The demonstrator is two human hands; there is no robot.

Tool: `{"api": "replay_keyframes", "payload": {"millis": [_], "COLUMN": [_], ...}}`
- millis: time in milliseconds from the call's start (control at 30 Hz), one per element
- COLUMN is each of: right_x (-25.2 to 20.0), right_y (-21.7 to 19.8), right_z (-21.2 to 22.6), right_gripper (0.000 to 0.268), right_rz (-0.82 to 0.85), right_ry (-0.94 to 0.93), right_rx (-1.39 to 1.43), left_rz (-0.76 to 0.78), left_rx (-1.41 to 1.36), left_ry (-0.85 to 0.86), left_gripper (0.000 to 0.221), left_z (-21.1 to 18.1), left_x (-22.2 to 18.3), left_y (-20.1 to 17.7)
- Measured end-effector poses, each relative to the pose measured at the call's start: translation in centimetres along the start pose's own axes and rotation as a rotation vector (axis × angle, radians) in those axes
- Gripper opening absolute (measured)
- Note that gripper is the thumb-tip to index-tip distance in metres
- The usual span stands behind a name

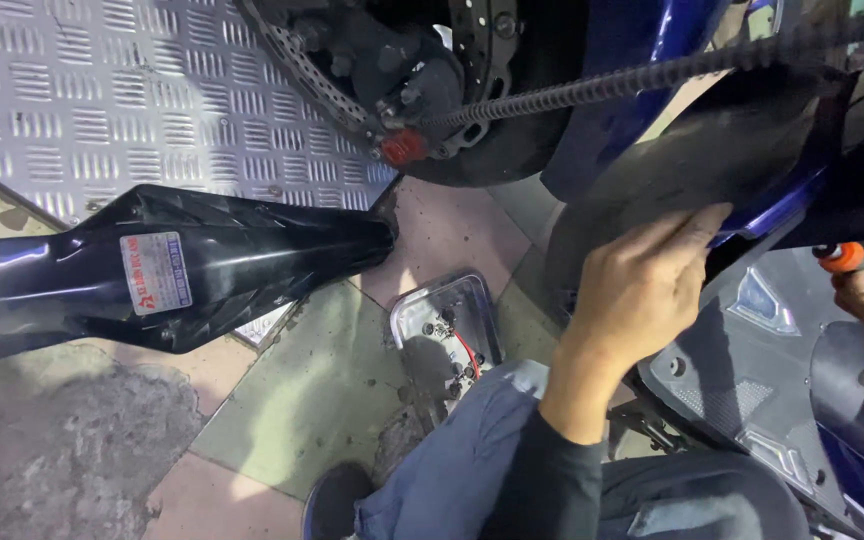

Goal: Repair a motorcycle by removing and installing body panels using a screwdriver

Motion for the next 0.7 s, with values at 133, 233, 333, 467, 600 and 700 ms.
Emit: {"api": "replay_keyframes", "payload": {"millis": [133, 233, 333, 467, 600, 700], "right_x": [-1.6, -0.5, -0.6, -2.7, -4.0, -3.0], "right_y": [3.5, 3.8, 4.4, 4.2, 4.3, 4.0], "right_z": [11.5, 12.3, 14.5, 18.0, 19.5, 18.9], "right_gripper": [0.045, 0.057, 0.029, 0.064, 0.031, 0.019], "right_rz": [0.022, 0.197, 0.179, 0.001, -0.197, -0.139], "right_ry": [-0.106, -0.031, -0.02, -0.278, -0.585, -0.449], "right_rx": [0.118, 0.376, 0.451, -0.029, -0.232, -0.077], "left_rz": [0.076, -0.043, -0.158, -0.175, -0.141, -0.139], "left_rx": [-0.021, 0.156, 0.111, 0.135, 0.113, 0.126], "left_ry": [0.001, -0.004, 0.025, 0.079, 0.126, 0.151], "left_gripper": [0.056, 0.039, 0.034, 0.034, 0.037, 0.034], "left_z": [-2.5, -2.0, -2.5, -2.4, -2.2, -2.2], "left_x": [1.1, 0.0, 0.0, -0.6, -1.1, -1.1], "left_y": [-0.9, 1.8, 2.8, 3.8, 4.6, 4.9]}}
Point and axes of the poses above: each hand's wrist, its own x-axis towards the middle knuckle, its own y-axis out of the palm, z = x × y, the point moved 3 cm from there along x, towards the middle knuckle, and after that the axes turned 2 degrees about z, right-handed, at the moved point
